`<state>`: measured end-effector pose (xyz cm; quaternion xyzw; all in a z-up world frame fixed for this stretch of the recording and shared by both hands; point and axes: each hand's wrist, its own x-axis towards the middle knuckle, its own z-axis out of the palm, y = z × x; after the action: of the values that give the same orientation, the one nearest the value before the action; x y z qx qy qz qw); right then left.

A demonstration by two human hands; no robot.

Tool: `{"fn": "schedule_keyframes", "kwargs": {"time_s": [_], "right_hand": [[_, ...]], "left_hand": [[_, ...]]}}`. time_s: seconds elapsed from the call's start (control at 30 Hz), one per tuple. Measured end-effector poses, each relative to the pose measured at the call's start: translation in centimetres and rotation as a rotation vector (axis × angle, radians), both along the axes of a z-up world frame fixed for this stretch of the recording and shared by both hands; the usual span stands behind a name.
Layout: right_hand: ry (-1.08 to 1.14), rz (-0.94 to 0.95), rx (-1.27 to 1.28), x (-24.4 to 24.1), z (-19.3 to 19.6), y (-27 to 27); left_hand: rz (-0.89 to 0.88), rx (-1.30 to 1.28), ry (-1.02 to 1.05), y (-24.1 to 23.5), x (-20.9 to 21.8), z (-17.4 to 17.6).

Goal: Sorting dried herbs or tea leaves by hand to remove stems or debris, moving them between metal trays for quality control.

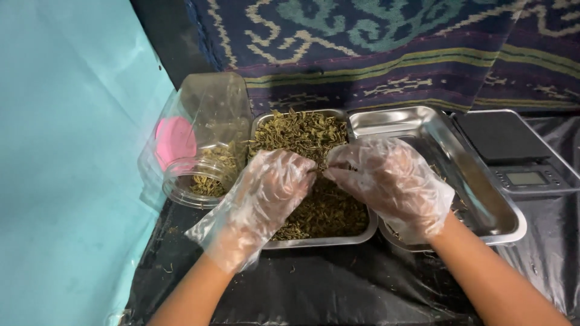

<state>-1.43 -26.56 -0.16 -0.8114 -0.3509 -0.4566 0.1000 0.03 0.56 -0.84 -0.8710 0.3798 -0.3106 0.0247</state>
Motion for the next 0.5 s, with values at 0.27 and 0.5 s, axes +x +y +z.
{"fn": "schedule_keyframes", "kwargs": {"time_s": [0.27,0.5], "right_hand": [[0.198,-0.089,-0.059,-1.8,0.3,-0.3],[0.373,-0.162,0.156,-3.1,1.2,1.2]], "left_hand": [[0.131,-0.502,0.222,7.1,-7.3,-1.0],[0.75,0.281,-0.981,14.6,-3.7,-10.5]]}}
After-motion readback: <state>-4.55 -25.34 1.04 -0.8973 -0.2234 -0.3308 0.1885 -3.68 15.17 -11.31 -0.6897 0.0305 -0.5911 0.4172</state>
